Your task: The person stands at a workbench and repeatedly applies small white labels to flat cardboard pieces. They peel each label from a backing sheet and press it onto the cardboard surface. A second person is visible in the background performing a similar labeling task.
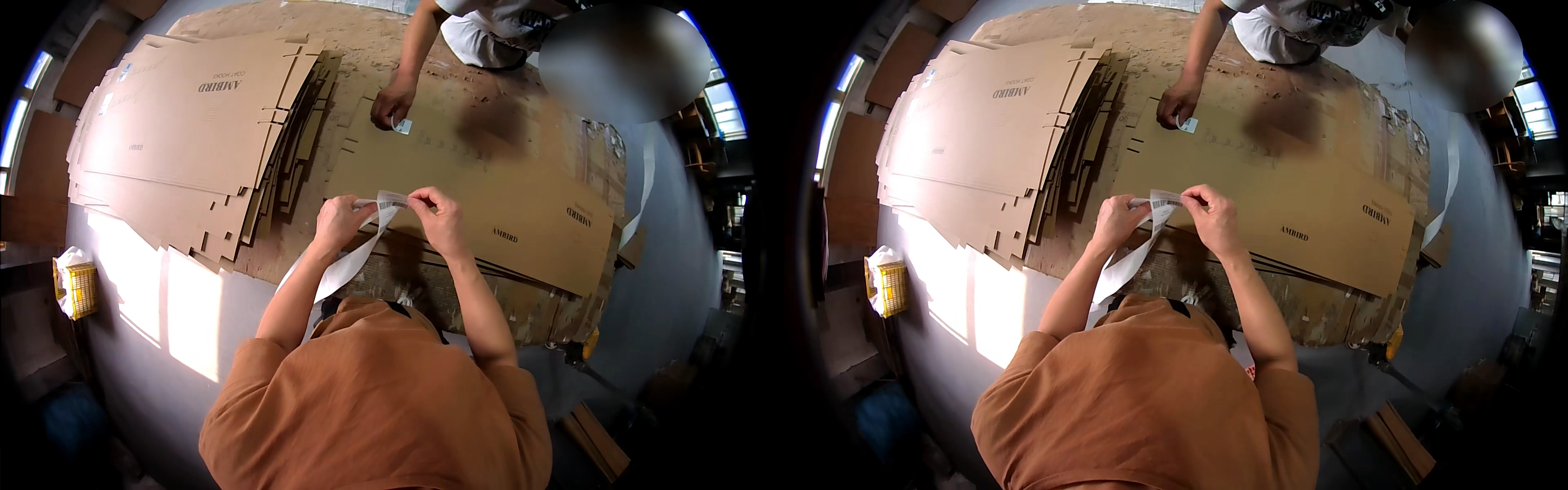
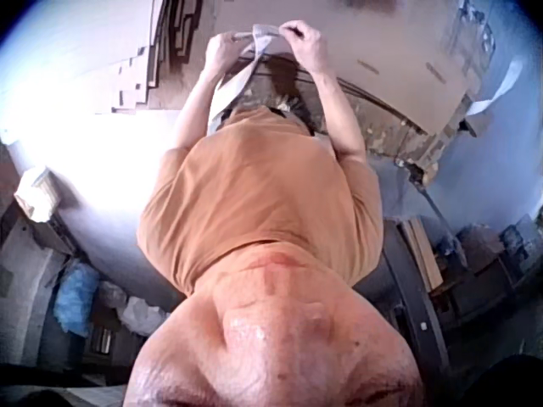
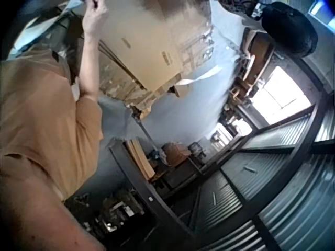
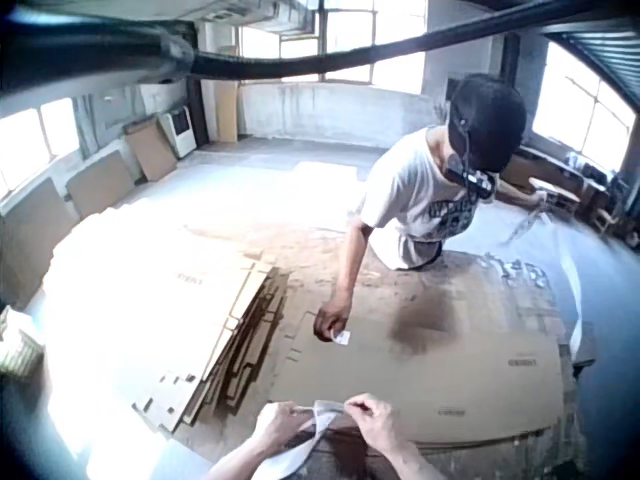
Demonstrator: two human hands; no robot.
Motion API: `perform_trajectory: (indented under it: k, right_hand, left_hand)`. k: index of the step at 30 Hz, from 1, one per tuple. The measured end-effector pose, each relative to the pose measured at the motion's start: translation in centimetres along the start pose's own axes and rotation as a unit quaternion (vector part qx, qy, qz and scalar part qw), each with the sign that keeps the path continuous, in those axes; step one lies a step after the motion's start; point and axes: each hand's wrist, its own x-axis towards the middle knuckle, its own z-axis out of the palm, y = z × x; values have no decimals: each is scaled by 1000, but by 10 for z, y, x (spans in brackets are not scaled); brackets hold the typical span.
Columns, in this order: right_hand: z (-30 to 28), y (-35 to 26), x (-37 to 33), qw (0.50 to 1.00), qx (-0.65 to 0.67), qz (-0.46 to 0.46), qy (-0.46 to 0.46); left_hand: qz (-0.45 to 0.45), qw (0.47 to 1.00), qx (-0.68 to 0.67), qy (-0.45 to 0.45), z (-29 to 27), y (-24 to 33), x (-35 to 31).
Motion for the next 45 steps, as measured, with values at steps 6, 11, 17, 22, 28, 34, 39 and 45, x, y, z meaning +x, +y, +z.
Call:
perform_trajectory:
  k: [6,11,17,22,28,34,39,45]
  right_hand:
    - [-8,83,55,986,46,153,48]
    - [12,122,107,979,-22,201,27]
    - [34,151,141,980,-69,187,29]
    - [41,156,149,978,-93,183,29]
    - [45,153,153,974,-108,192,48]
    - [52,145,161,967,-143,205,42]
    - [56,146,164,964,-164,204,39]
    - [65,141,163,935,-319,152,17]
  left_hand:
    - [-86,991,-71,-78,32,-57,16]
    - [-105,992,-44,-61,50,-86,28]
    - [-122,990,-41,-62,48,-84,31]
    - [-116,991,-25,-56,47,-81,32]
    - [-109,992,-15,-64,50,-88,32]
    - [-124,990,2,-75,52,-90,33]
    - [-125,989,-17,-77,53,-91,33]
    - [-120,989,-25,-79,53,-92,32]
